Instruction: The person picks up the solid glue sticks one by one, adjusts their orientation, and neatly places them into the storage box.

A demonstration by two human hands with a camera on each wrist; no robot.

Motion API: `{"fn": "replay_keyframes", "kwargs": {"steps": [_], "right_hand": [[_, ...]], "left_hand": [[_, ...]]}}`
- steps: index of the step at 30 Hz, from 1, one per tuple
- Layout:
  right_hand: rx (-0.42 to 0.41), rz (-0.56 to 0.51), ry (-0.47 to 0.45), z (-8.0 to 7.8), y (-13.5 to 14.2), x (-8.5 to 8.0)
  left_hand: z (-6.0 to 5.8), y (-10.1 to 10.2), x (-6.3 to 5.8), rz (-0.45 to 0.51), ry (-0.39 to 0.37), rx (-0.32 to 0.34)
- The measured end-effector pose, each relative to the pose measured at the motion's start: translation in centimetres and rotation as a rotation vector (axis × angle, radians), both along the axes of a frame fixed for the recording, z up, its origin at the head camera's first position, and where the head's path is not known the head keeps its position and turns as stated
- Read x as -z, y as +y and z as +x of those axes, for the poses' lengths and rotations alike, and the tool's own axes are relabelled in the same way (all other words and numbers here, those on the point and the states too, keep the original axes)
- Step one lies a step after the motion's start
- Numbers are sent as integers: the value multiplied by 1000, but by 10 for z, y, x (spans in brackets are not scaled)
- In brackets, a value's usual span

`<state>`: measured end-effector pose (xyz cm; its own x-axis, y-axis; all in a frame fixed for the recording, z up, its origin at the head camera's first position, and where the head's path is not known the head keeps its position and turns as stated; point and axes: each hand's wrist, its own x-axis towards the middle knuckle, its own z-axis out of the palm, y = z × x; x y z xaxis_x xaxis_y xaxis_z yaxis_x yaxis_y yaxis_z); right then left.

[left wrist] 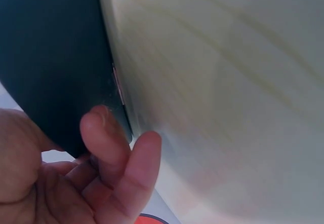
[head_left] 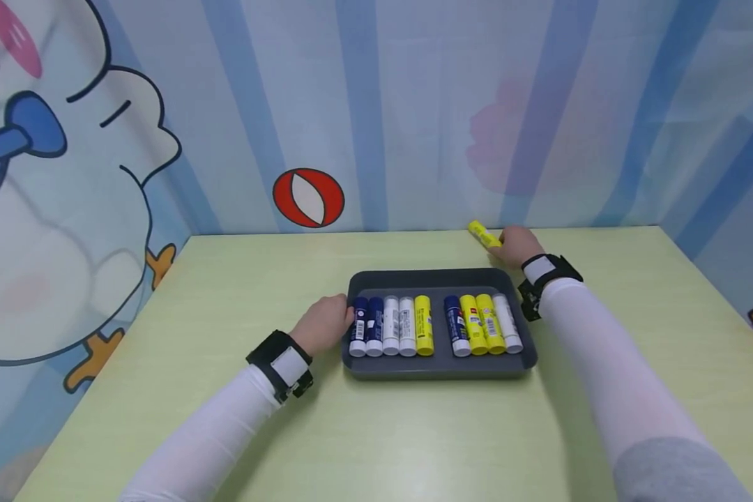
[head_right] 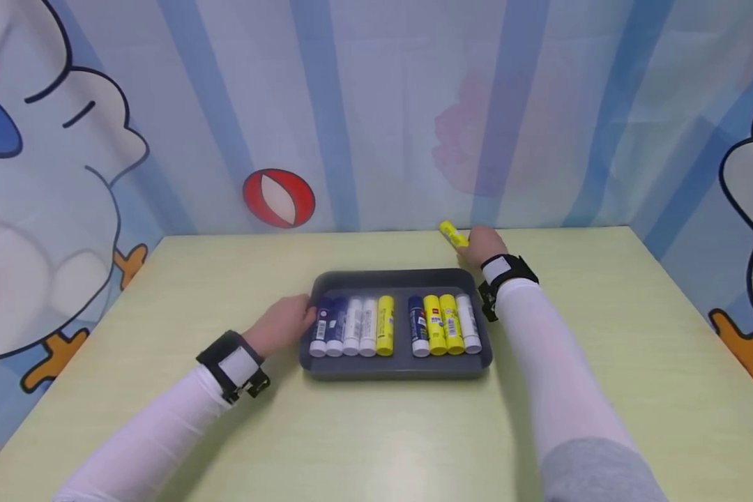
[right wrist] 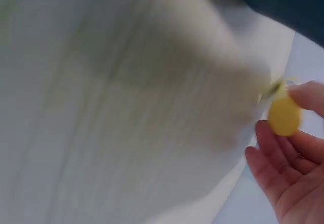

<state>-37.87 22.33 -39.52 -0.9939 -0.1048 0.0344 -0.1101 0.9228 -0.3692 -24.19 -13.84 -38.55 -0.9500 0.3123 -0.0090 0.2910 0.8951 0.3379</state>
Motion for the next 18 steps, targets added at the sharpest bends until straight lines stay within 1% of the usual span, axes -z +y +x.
{"fn": "replay_keyframes", "kwargs": {"steps": [2, 4, 8, 11, 18], "right_hand": [[0, -29, 12, 0, 3, 1], [-7, -59, 35, 3, 4, -3], [-21, -117, 85, 17, -2, -19], [-38, -145, 89, 25, -6, -30], [-86, -192, 101, 33, -14, -45]], "left_hand": [[1, -1, 1, 6, -3, 2], [1, -3, 2, 11, 0, 7], [0, -7, 0, 12, 11, 8], [0, -9, -1, 10, 7, 0], [-1, -11, -2, 15, 11, -8]]}}
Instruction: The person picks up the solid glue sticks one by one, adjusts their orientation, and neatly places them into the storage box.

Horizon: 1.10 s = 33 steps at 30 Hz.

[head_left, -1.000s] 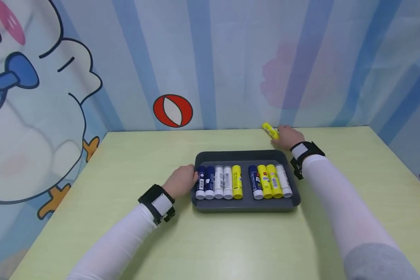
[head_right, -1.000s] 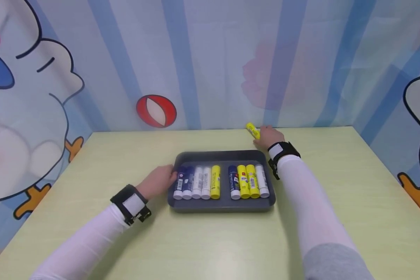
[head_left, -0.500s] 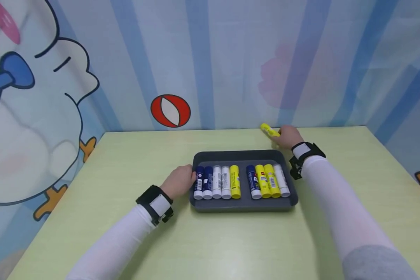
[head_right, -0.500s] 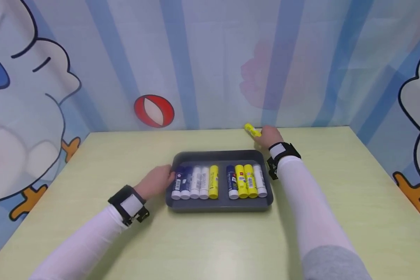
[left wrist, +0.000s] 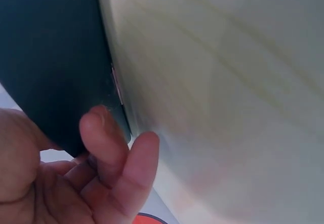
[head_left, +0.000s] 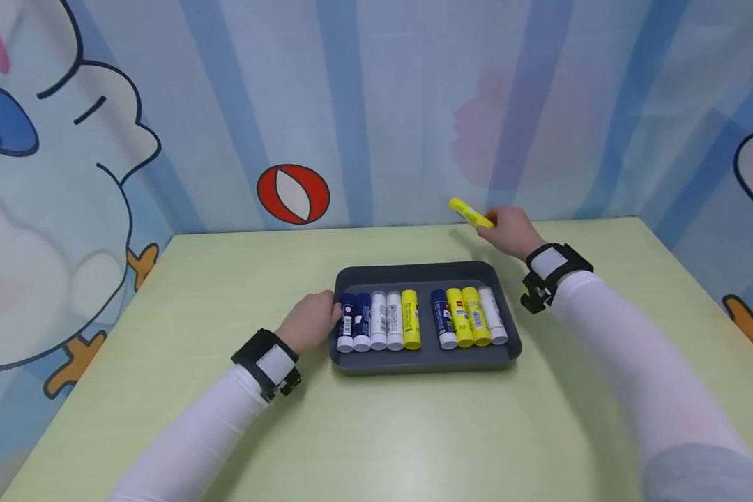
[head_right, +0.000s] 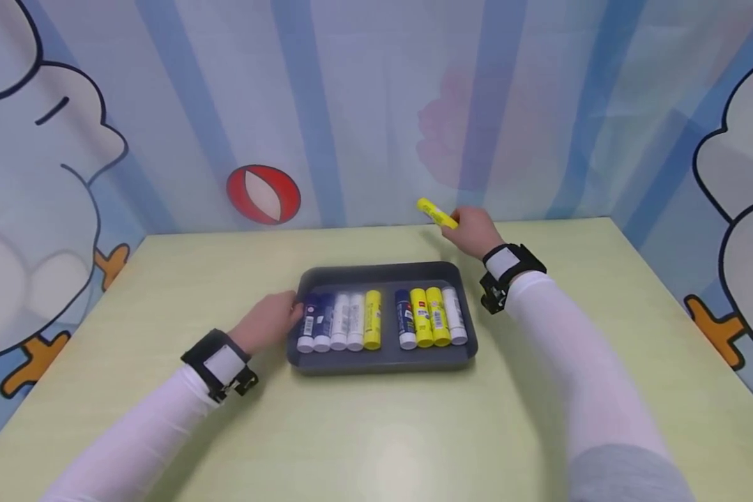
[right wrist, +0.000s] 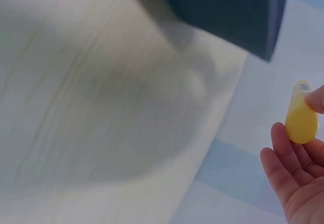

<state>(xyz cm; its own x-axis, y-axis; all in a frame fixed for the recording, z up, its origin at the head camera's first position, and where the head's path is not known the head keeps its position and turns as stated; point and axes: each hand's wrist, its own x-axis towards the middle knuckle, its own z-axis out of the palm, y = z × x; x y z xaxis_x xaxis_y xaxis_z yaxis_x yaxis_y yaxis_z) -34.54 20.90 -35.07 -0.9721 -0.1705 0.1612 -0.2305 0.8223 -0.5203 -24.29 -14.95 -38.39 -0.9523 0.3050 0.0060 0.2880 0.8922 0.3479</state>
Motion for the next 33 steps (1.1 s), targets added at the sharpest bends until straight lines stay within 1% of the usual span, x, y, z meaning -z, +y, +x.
{"fn": "replay_keyframes", "kwargs": {"steps": [4, 7, 13, 15, 16, 18, 21, 24, 26, 29, 31, 33], "right_hand": [[-32, -16, 22, 6, -2, -5], [-65, -22, 20, 15, -5, -6], [-121, -22, -30, 37, -11, -7], [-140, -16, -38, 45, -13, -9], [-145, -12, -39, 48, -14, -10], [-163, -6, -47, 54, -18, -12], [-192, -4, -62, 63, -24, -15], [-236, -8, -77, 71, -31, -17], [-269, -13, -80, 76, -36, -17], [-314, -15, -69, 83, -43, -18], [-338, -11, -63, 87, -48, -18], [-367, -6, -61, 91, -53, -18]], "left_hand": [[-1, 0, -1, 12, -6, -7], [-2, -1, 1, 17, -28, -6], [-5, -6, 2, 64, -85, -19], [-7, -7, 0, 64, -78, -29], [-8, -7, -2, 56, -62, -34], [-11, -8, -5, 18, 5, -36], [-13, -7, -12, -47, 146, -31], [-12, -2, -22, -77, 275, 9], [-10, 3, -28, -98, 341, 67], [-7, 14, -35, -144, 431, 192], [-5, 22, -37, -191, 493, 279], [-3, 29, -39, -227, 536, 363]]}}
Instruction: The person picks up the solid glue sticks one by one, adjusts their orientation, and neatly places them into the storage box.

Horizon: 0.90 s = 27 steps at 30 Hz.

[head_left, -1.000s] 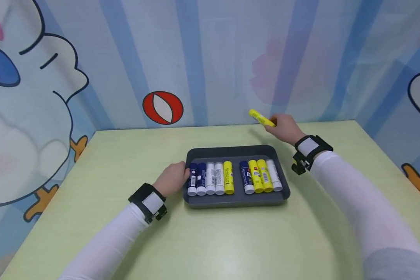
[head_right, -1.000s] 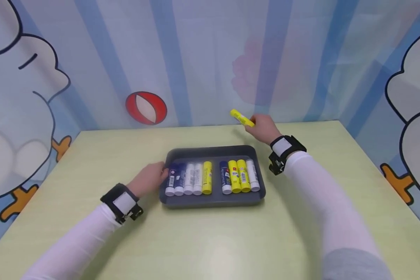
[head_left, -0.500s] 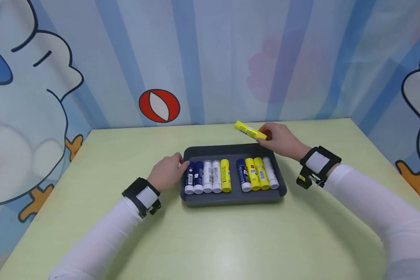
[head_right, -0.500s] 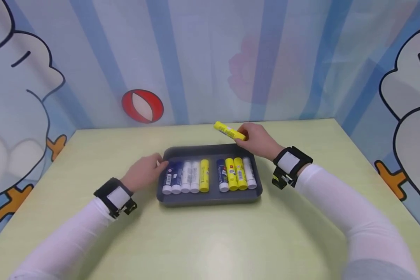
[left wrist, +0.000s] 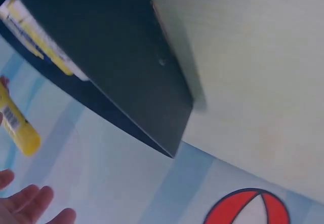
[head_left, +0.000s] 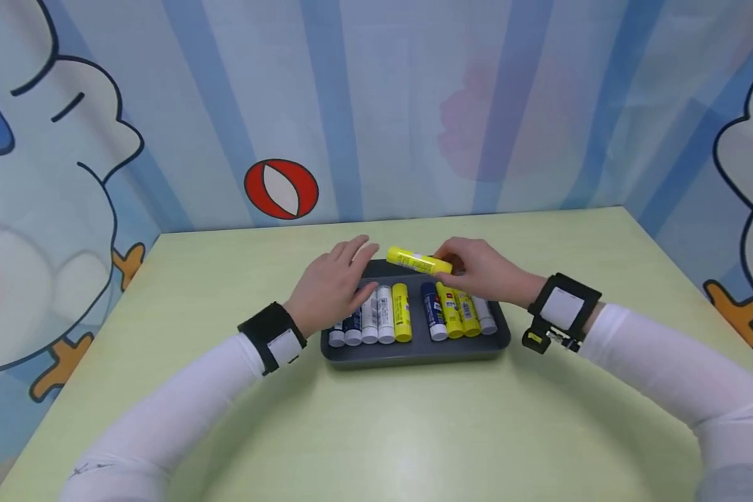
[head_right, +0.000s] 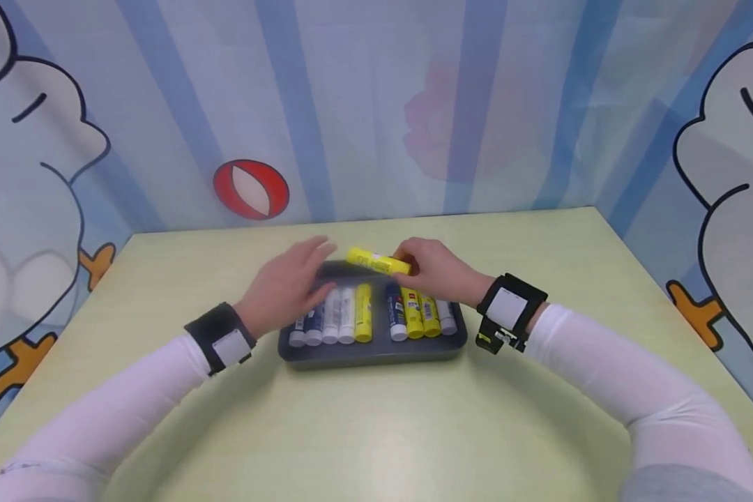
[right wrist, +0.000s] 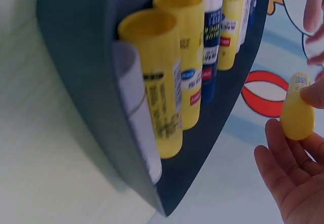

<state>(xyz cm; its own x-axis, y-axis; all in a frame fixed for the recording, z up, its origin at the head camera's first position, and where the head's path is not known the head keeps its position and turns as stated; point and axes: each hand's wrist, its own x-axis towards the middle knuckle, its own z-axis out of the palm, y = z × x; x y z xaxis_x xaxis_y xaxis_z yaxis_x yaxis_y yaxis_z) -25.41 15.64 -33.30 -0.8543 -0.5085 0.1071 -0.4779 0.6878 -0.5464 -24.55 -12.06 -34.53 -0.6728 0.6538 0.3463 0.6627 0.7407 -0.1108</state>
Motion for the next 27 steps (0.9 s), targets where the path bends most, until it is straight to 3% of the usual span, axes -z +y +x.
{"fn": "replay_keyframes", "kwargs": {"steps": [4, 9, 19, 27], "right_hand": [[-53, 14, -2, 6, -8, 3], [-124, 19, 26, 14, -15, 7], [-201, 3, 53, 20, -21, 13], [-227, 14, 28, 25, -23, 14]], "left_hand": [[5, 9, 0, -104, 50, 111], [8, 9, 6, -195, 83, 143], [12, 8, 25, -137, 10, 190], [20, 6, 28, -106, -77, 193]]}}
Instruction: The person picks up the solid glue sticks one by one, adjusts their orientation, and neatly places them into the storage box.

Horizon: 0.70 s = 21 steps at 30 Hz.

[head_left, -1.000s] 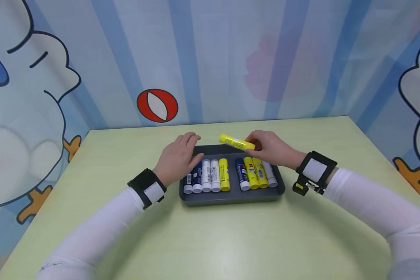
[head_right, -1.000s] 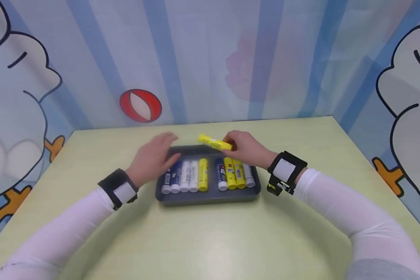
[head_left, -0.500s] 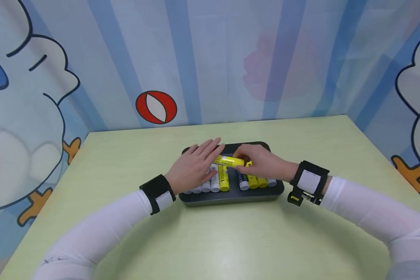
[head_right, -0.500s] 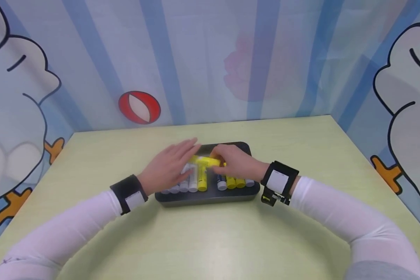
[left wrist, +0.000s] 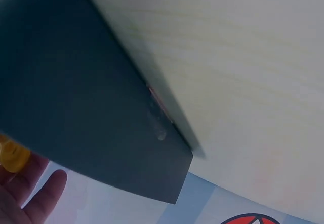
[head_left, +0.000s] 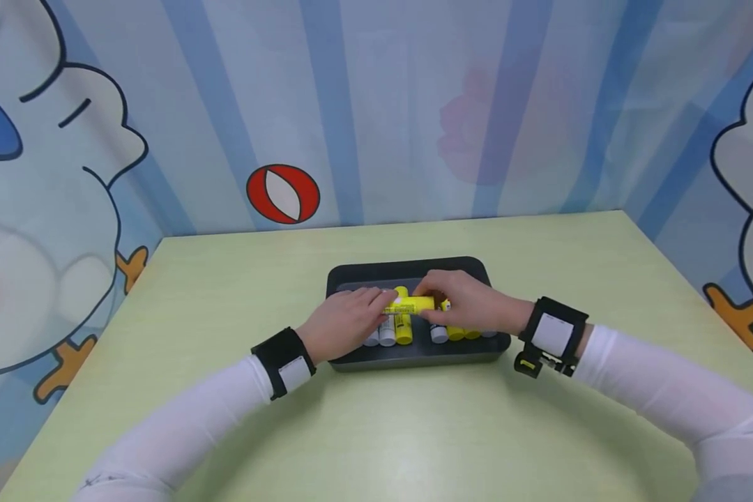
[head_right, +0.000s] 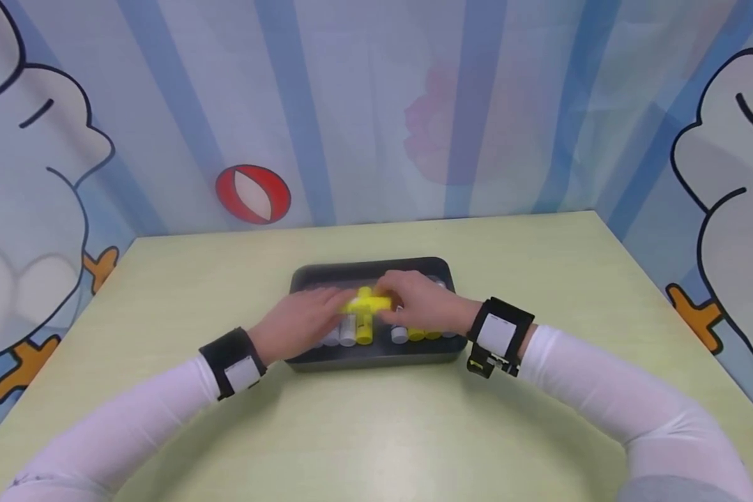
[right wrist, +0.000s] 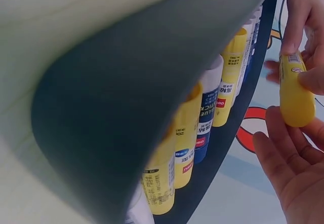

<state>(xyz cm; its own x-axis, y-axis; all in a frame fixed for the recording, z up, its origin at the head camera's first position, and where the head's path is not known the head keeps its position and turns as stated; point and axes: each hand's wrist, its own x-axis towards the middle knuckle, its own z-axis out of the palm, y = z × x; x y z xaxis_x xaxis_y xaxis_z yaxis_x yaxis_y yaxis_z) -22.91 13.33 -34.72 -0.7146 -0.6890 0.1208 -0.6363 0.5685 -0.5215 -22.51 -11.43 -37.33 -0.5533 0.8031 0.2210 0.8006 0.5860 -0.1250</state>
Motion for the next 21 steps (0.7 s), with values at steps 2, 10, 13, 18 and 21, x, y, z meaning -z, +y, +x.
{"fn": "replay_keyframes", "kwargs": {"steps": [2, 10, 13, 18, 21], "right_hand": [[3, -10, -3, 0, 0, 0], [60, -121, -46, 1, -1, 1], [106, -196, -89, 2, -3, 2], [193, -352, -222, 4, -9, 1], [236, -457, -318, 7, -15, 2]], "left_hand": [[2, 0, 0, 9, -25, -12], [11, 1, -2, 125, -221, -114], [14, 1, -3, 194, -287, -147], [19, 6, -7, 326, -422, -216], [23, 12, -9, 429, -525, -259]]}}
